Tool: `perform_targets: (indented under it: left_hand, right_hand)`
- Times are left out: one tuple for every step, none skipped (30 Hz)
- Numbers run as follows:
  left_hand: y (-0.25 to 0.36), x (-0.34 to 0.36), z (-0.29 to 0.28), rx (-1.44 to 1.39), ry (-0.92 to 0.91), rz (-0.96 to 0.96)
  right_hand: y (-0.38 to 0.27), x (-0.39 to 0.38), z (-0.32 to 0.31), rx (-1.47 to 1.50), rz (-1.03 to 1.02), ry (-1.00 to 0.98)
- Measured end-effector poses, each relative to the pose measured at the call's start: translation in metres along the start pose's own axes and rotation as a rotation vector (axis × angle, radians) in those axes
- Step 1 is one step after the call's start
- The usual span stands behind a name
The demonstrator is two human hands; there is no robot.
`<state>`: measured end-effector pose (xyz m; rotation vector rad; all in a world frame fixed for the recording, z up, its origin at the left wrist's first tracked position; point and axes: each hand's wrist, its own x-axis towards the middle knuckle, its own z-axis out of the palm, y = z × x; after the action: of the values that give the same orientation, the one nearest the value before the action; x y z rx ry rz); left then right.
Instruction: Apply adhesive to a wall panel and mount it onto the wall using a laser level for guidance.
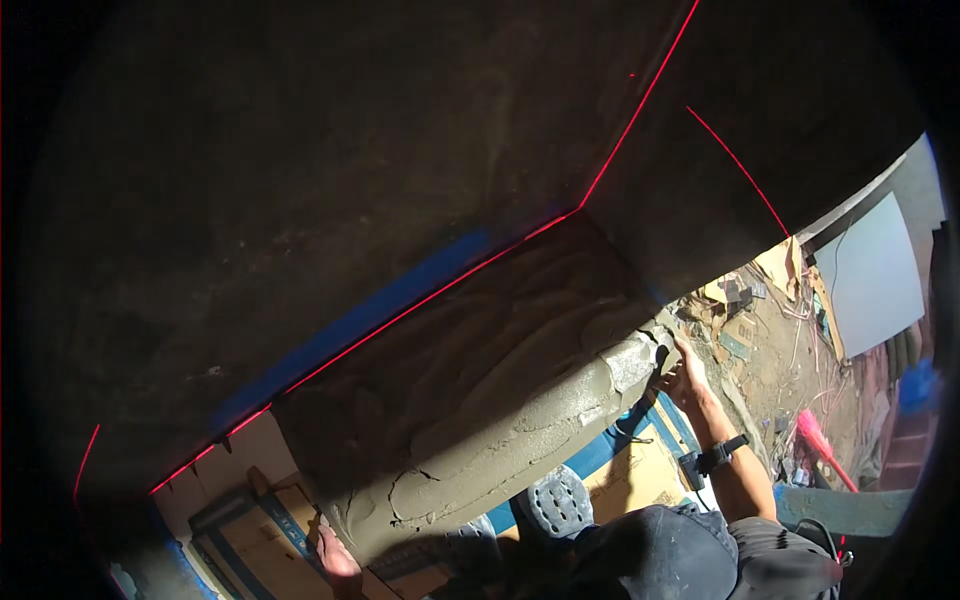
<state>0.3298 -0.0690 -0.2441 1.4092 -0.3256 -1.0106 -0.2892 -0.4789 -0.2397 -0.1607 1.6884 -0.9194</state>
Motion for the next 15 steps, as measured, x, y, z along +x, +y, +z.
perform_targets:
  left_hand:
    - [-0.004, 0.000, -0.008, -0.015, 0.031, -0.005]
    - [-0.008, 0.000, -0.017, -0.030, 0.061, -0.011]
    - [-0.008, 0.001, -0.014, -0.048, 0.086, -0.022]
    - [-0.007, 0.002, -0.012, -0.049, 0.086, -0.025]
    - [-0.003, 0.002, -0.012, -0.101, -0.007, -0.026]
    - [0.004, 0.004, -0.005, -0.154, -0.105, -0.026]
    - [0.007, 0.004, 0.000, -0.184, -0.080, -0.011]
    - [0.016, 0.002, 0.003, -0.185, -0.080, -0.010]
    - [0.028, -0.001, 0.008, -0.104, -0.080, -0.019]
    - [0.034, -0.005, 0.010, -0.025, -0.084, -0.027]
    - [0.038, -0.004, -0.003, 0.070, -0.129, -0.078]
    - [0.033, -0.004, -0.007, 0.059, -0.136, -0.076]
    - [0.031, -0.008, -0.011, 0.530, -0.073, 0.126]
    - [0.031, -0.011, -0.015, 0.998, -0.003, 0.330]
    - [0.049, 0.013, -0.027, 1.843, -0.503, 0.441]
  right_hand:
    - [-0.003, -0.008, 0.005, 0.006, 0.021, -0.042]
    - [-0.003, -0.008, 0.005, 0.004, 0.025, -0.049]
    - [-0.004, -0.013, 0.003, 0.005, -0.013, -0.103]
    - [-0.006, -0.018, 0.003, 0.005, -0.051, -0.157]
    - [-0.004, -0.025, 0.003, 0.041, -0.106, -0.142]
    - [-0.008, -0.029, -0.001, 0.042, -0.111, -0.136]
    - [-0.008, -0.029, -0.002, 0.029, -0.127, -0.084]
    - [-0.009, -0.030, -0.004, 0.017, -0.143, -0.033]
    - [-0.016, -0.047, 0.004, 0.037, -0.159, -0.063]
    - [-0.021, -0.052, 0.002, 0.041, -0.180, -0.105]
    - [-0.022, -0.053, 0.002, 0.066, -0.206, -0.063]
    - [-0.023, -0.053, 0.001, 0.089, -0.238, -0.020]
    - [-0.027, -0.065, 0.004, 0.075, -0.265, -0.140]
    - [-0.021, -0.076, 0.015, 0.082, -0.369, -0.060]
    - [-0.028, -0.079, 0.012, 0.065, -0.379, -0.175]
